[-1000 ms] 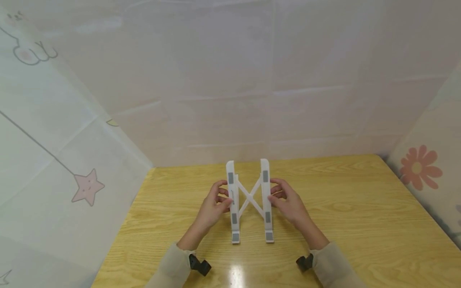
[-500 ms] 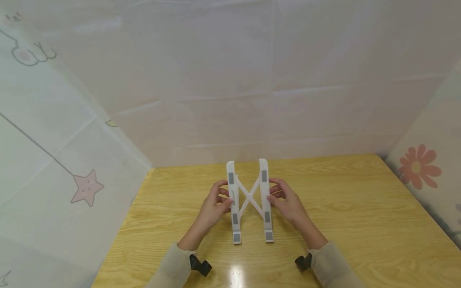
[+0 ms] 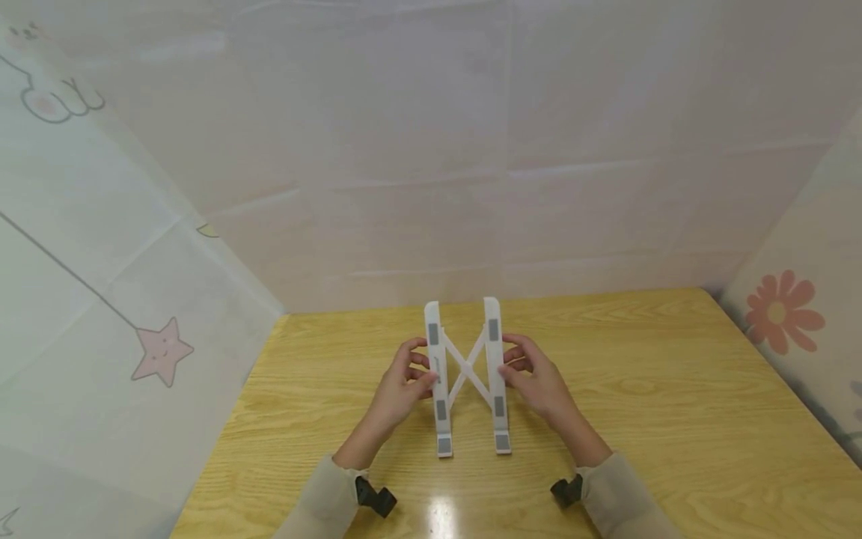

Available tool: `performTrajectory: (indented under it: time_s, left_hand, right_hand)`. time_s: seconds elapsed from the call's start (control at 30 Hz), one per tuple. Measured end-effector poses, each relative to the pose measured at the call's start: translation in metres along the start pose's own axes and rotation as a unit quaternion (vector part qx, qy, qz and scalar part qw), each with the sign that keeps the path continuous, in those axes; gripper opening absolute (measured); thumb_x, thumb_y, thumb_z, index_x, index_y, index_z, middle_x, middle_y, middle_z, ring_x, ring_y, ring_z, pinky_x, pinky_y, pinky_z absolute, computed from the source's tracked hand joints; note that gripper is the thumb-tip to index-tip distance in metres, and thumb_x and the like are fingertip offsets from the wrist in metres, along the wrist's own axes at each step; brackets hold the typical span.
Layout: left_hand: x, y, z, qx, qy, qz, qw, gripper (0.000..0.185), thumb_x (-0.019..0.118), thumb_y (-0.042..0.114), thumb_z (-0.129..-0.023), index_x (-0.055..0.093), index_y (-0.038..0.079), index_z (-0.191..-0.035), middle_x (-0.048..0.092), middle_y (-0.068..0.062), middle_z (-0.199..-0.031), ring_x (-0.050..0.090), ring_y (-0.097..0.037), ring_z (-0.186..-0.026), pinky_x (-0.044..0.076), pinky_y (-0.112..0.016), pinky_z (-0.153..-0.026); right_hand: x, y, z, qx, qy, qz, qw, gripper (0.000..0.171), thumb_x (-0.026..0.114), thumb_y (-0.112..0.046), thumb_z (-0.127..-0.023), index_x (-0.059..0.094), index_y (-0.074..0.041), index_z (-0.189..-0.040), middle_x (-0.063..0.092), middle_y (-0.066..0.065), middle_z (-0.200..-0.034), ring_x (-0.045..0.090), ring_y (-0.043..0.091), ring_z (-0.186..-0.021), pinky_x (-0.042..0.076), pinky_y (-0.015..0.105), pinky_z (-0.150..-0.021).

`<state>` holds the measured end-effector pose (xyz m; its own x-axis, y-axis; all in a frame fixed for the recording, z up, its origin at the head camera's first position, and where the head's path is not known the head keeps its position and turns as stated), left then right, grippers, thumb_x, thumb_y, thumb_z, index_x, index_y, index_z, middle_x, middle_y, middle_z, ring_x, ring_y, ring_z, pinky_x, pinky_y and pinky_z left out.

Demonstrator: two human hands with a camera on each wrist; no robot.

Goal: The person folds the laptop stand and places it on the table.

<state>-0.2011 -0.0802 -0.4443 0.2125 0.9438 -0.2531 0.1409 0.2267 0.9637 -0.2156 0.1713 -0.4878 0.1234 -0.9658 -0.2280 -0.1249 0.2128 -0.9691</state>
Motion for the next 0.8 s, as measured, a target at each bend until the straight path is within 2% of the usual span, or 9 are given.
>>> performTrajectory:
  time_s: [0.13, 0.27, 0.37, 0.53, 0.6, 0.7, 0.8]
  left_hand:
    - [0.0004, 0.0000, -0.0003, -0.001, 0.000, 0.011, 0.9999, 0.052, 0.062, -0.006, -0.097, 0.043, 0.007, -0.143, 0.055, -0.024, -0.114, 0.062, -0.027, -0.090, 0.059, -0.060, -0.078]
    - [0.0013, 0.0005, -0.0002, 0.000, 0.000, 0.012, 0.9999, 0.052, 0.062, -0.006, -0.097, 0.043, 0.006, -0.143, 0.054, -0.025, -0.114, 0.062, -0.028, -0.090, 0.059, -0.061, -0.078]
    - [0.0017, 0.0013, -0.0003, -0.001, 0.000, 0.006, 1.0000, 0.052, 0.062, -0.005, -0.096, 0.043, 0.007, -0.143, 0.055, -0.024, -0.113, 0.062, -0.026, -0.089, 0.061, -0.055, -0.076]
    - [0.0018, 0.0019, -0.0005, -0.003, -0.001, -0.002, 1.0000, 0.052, 0.063, -0.005, -0.096, 0.043, 0.008, -0.143, 0.056, -0.023, -0.113, 0.061, -0.022, -0.088, 0.062, -0.036, -0.070]
    - [0.0018, 0.0021, -0.0004, -0.001, -0.001, -0.002, 1.0000, 0.051, 0.063, -0.005, -0.096, 0.044, 0.008, -0.142, 0.056, -0.023, -0.113, 0.061, -0.022, -0.088, 0.061, -0.032, -0.069]
    - [0.0025, 0.0018, -0.0005, 0.001, 0.001, -0.003, 1.0000, 0.051, 0.063, -0.005, -0.096, 0.044, 0.007, -0.142, 0.056, -0.023, -0.113, 0.062, -0.023, -0.088, 0.061, -0.032, -0.069]
    - [0.0049, 0.0016, -0.0004, 0.000, 0.001, -0.002, 1.0000, 0.050, 0.063, -0.005, -0.096, 0.045, 0.007, -0.141, 0.056, -0.023, -0.113, 0.062, -0.026, -0.089, 0.062, -0.040, -0.072]
  right_hand:
    - [-0.0006, -0.0017, 0.0010, 0.001, 0.002, 0.003, 1.000, 0.053, 0.067, -0.007, -0.098, 0.046, -0.011, -0.147, 0.056, 0.016, -0.115, 0.062, 0.021, -0.098, 0.061, 0.041, -0.083]
    - [-0.0004, -0.0036, 0.0022, 0.004, 0.002, 0.002, 1.000, 0.053, 0.066, -0.007, -0.098, 0.046, -0.010, -0.147, 0.056, 0.018, -0.115, 0.061, 0.021, -0.099, 0.061, 0.041, -0.084]
    - [0.0000, -0.0045, 0.0030, 0.004, 0.001, 0.002, 1.000, 0.053, 0.066, -0.007, -0.098, 0.046, -0.010, -0.147, 0.055, 0.019, -0.116, 0.061, 0.023, -0.099, 0.061, 0.042, -0.085]
    - [-0.0002, -0.0031, 0.0027, 0.007, 0.001, 0.005, 1.000, 0.053, 0.066, -0.007, -0.098, 0.045, -0.011, -0.147, 0.055, 0.018, -0.116, 0.062, 0.022, -0.100, 0.061, 0.043, -0.085]
    - [-0.0002, -0.0020, 0.0024, 0.007, 0.000, 0.005, 1.000, 0.054, 0.066, -0.008, -0.098, 0.045, -0.012, -0.148, 0.055, 0.017, -0.116, 0.062, 0.022, -0.100, 0.061, 0.044, -0.085]
    - [0.0006, 0.0002, 0.0017, 0.004, -0.001, 0.000, 1.000, 0.053, 0.067, -0.008, -0.098, 0.046, -0.013, -0.147, 0.055, 0.017, -0.116, 0.062, 0.023, -0.099, 0.061, 0.045, -0.084]
    - [0.0027, 0.0017, 0.0018, 0.000, -0.009, -0.009, 1.000, 0.053, 0.067, -0.008, -0.098, 0.046, -0.013, -0.146, 0.054, 0.017, -0.116, 0.062, 0.025, -0.100, 0.061, 0.041, -0.083]
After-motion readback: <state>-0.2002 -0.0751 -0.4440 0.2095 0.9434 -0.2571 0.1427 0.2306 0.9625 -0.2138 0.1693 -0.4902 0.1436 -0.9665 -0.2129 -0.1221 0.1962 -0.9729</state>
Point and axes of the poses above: each hand's wrist, its own z-axis away from the middle knuckle, its own x-axis out of the palm, y = z × x, the point moved 3 cm from there along -z, towards the middle knuckle
